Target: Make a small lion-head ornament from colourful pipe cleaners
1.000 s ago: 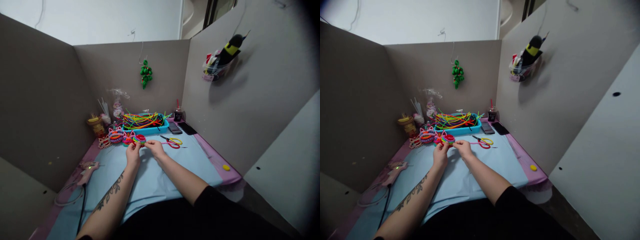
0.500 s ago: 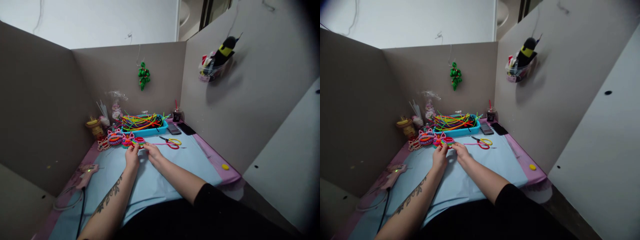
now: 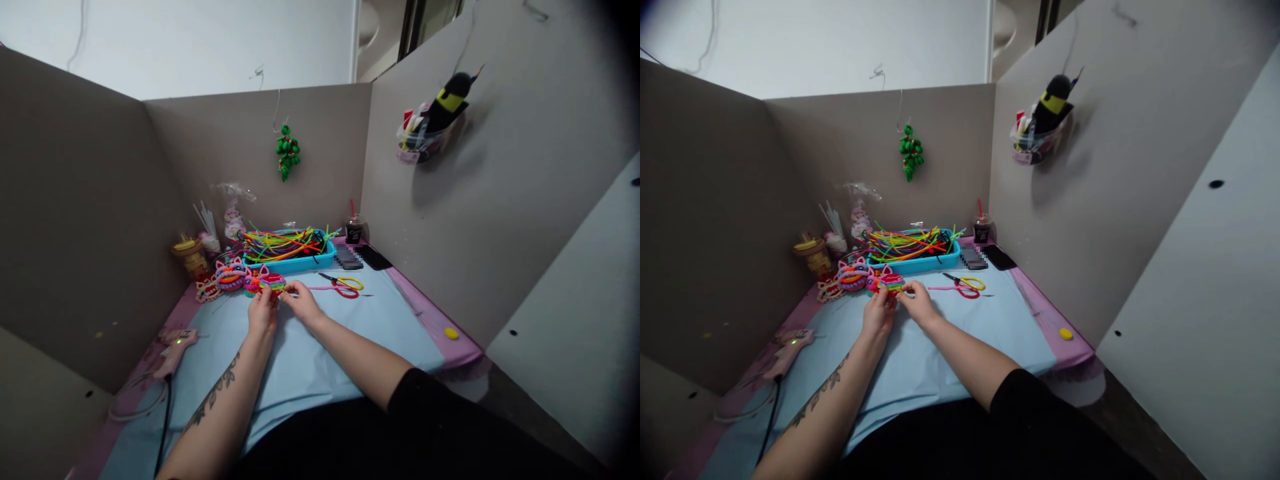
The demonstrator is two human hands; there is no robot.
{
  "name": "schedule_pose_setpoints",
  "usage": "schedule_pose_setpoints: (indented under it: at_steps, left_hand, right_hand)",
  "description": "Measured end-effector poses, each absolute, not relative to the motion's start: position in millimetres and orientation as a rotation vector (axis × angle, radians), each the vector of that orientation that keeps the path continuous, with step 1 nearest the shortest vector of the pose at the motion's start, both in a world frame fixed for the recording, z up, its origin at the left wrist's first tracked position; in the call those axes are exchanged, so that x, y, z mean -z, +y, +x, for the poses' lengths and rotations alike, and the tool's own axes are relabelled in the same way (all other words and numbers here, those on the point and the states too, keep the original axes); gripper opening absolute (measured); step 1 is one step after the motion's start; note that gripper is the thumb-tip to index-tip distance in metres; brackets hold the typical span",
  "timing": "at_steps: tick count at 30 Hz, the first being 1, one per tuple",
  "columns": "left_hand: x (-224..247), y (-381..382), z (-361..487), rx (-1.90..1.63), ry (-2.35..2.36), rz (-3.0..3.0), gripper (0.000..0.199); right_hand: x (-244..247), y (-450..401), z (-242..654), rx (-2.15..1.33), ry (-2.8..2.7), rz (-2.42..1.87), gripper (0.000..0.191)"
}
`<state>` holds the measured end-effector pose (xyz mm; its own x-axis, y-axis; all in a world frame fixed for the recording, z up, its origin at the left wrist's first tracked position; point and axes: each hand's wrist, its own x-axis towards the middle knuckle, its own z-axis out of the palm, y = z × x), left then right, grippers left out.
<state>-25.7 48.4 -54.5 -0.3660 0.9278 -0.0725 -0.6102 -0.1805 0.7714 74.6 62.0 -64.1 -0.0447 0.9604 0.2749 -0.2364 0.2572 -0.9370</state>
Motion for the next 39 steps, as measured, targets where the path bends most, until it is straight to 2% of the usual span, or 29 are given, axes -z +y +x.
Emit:
schedule_pose_setpoints:
  at_steps: [9,15,24,31,39]
  left_hand:
    - [55,48,-25,-1.755,0.927,0.573,0.04]
    - [53,48,-24,-1.744,0.907,0.608,0.036]
    - [56,51,-25,-1.707,0.9,0.619,0.033]
    - [52,49,-26,-1.708,0.886,0.617,0.038]
    - [50,44,-21,-1.607,0.868,0.824,0.039]
  right_hand:
    - [55,58,83,-0.775,-1.552,-0.951,0.005]
    - [49,72,101,-0.407,-1.764,-0.983,0.016]
    - [52,79,106,-0.544,-1.688,-1.076,0.013]
    - [51,72,102,-0.661,-1.65,-0.995,0.006]
    - [53,66,93,-0.451,-1.727,-1.052,0.011]
